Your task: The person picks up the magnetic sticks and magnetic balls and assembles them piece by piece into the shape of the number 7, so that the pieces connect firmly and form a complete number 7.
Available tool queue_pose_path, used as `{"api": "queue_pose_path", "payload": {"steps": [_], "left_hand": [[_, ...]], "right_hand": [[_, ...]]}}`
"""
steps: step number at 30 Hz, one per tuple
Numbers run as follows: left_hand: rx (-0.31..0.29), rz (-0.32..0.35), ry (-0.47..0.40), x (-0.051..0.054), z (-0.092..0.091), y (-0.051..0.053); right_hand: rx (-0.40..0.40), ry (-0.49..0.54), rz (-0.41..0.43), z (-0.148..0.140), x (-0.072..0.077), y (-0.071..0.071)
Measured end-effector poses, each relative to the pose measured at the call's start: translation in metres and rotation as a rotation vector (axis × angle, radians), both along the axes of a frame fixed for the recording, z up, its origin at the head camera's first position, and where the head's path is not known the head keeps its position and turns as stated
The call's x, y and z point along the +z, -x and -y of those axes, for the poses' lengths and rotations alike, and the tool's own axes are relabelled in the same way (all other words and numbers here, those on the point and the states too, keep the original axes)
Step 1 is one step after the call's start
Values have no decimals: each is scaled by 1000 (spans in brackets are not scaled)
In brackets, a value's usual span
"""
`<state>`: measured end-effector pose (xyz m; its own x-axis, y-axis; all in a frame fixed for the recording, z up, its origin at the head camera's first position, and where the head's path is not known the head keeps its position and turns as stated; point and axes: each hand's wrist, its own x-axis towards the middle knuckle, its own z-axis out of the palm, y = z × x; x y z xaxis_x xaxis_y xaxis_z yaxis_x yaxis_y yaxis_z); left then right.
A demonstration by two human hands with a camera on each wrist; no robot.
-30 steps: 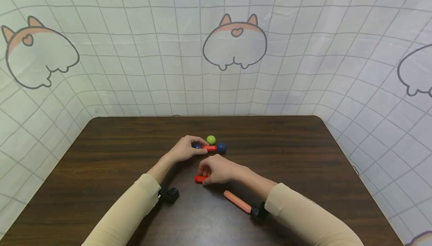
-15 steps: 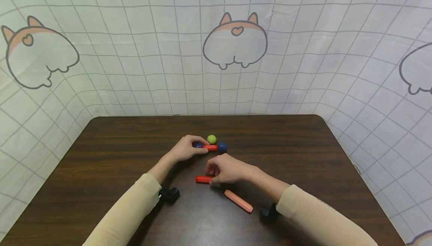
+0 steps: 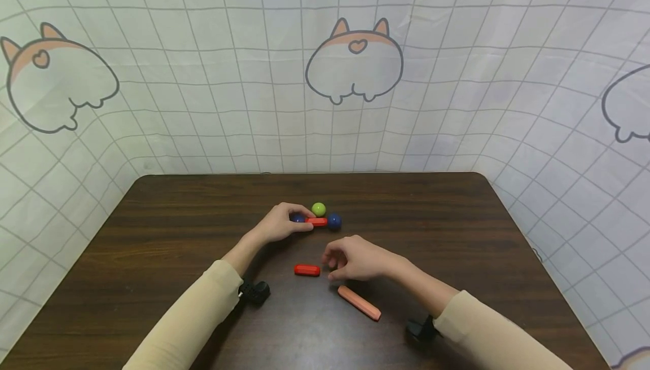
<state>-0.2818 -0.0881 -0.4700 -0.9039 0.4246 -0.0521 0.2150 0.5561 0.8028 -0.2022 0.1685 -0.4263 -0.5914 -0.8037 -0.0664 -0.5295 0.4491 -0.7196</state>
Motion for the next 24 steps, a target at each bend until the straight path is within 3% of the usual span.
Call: {"api": "queue_pose_path", "payload": {"steps": [14, 24], "left_hand": [[8, -23, 11, -2, -1, 1], [6, -20, 31, -1, -2, 1]], "right_hand": [[-62, -19, 89, -28, -5, -15], [-64, -3, 147, -35, -6, -24]]}}
